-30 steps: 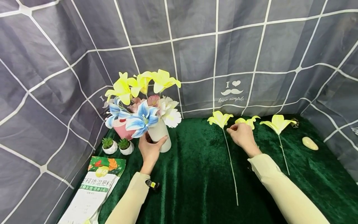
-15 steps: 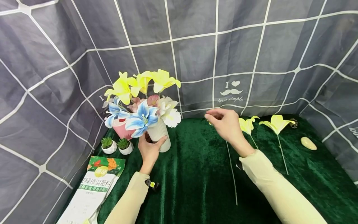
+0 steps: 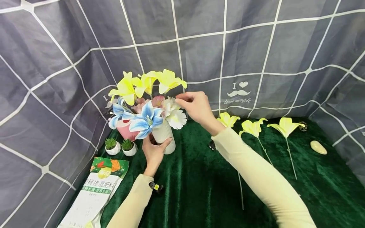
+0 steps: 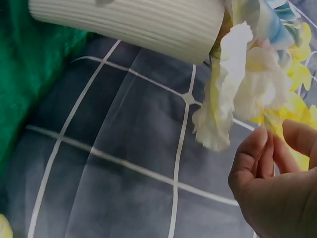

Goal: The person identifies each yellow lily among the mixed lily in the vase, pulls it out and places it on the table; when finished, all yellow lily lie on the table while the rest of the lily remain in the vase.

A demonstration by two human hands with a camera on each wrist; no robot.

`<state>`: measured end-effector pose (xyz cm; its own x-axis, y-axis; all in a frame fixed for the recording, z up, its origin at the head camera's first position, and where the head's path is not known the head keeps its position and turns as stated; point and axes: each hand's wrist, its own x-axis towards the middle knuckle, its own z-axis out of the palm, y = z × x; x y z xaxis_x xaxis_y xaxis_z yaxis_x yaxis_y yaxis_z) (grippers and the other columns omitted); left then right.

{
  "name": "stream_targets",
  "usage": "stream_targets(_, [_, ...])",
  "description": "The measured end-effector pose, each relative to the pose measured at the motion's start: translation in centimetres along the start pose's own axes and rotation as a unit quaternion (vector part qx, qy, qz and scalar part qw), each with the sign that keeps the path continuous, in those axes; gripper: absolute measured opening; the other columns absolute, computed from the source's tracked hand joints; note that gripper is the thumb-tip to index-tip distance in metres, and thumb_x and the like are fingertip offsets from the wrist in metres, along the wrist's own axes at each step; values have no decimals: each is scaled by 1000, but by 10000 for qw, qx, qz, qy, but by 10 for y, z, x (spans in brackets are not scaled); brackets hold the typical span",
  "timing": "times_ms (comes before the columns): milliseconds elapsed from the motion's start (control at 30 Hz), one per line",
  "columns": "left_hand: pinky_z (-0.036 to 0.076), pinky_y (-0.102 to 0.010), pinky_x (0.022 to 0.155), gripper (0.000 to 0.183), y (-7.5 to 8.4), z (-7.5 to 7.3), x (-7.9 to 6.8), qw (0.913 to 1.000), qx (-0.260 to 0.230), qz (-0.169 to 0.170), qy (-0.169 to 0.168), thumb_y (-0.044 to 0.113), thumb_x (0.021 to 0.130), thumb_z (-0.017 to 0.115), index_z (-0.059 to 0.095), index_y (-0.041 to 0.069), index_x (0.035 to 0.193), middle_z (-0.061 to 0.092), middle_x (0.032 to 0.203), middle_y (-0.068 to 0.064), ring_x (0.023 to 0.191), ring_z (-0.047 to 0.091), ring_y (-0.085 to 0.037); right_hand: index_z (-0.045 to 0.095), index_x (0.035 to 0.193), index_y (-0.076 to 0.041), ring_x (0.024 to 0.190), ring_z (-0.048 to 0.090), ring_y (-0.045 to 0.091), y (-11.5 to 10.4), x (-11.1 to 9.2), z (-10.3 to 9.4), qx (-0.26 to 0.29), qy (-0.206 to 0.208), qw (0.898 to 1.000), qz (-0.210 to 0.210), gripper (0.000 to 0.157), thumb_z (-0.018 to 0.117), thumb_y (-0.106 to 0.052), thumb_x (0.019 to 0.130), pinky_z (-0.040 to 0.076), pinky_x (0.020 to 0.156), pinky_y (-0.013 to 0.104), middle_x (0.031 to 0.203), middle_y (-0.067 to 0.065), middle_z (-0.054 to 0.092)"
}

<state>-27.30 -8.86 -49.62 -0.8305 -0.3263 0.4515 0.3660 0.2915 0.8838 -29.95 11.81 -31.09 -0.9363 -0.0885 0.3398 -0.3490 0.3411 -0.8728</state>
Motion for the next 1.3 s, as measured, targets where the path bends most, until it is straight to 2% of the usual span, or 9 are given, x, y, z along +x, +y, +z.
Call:
stream_targets(133, [56,-49,98,85,0,0,1,10000,-34,-23,3,33,66,96,52,23,139,61,131,-3,115,65,-26,80,105,-13,83,70,20,-6,18,13,-31,5,10000,60,21,73,-28,93,53,70,25,104,8,78])
stream_targets(233, [55,-49,99,86,0,0,0,10000,-9,-16,-9,36,67,95,52,24,140,61,132,-1,117,64,-24,81,99,-13,77,66,16,-8,28,21,-2,3,9999,147,17,75,-27,91,52,67,26,96,8,78])
stream_targets(433, [55,-50,99,85,-2,3,0,10000,63,18,-2,38,67,94,51,25,140,61,132,-1,118,64,-25,81,92,-15,72,65,15,-7,37,31,-176,-128,9995,228,16,77,-30,89,53,61,27,85,2,75])
stream_targets(667, [55,-49,98,85,-2,1,1,10000,64,58,26,37,68,94,51,24,140,61,133,-2,117,64,-27,81,92,-15,75,65,15,-7,40,36,-234,-192,9994,187,17,77,-31,89,52,62,26,88,3,75])
stream_targets(833, [55,-50,98,85,-3,1,0,9999,119,42,37,39,68,94,51,23,141,61,132,-3,117,64,-30,81,91,-15,73,66,13,-8,37,36,-219,63,9997,104,14,75,-28,90,53,62,25,88,3,77])
stream_targets(1133, [55,-49,99,85,-2,1,0,9998,174,53,52,39,68,93,51,22,140,61,132,-3,117,65,-25,75,80,-11,55,49,15,-13,31,25,-336,379,9986,-155,31,72,-38,92,40,52,29,62,0,61])
stream_targets(1233, [56,-49,98,85,-2,1,0,9998,182,69,56,38,68,94,51,21,139,61,132,-4,116,65,-26,76,83,-12,56,49,14,-14,30,22,-264,547,9980,-181,27,71,-37,93,39,54,29,63,2,62])
stream_targets(1300, [56,-50,98,85,-2,1,0,9998,182,74,61,36,68,94,51,20,140,61,131,-5,116,65,-29,76,87,-14,60,54,12,-15,29,20,-196,642,9974,-256,23,71,-35,93,41,56,28,69,3,66])
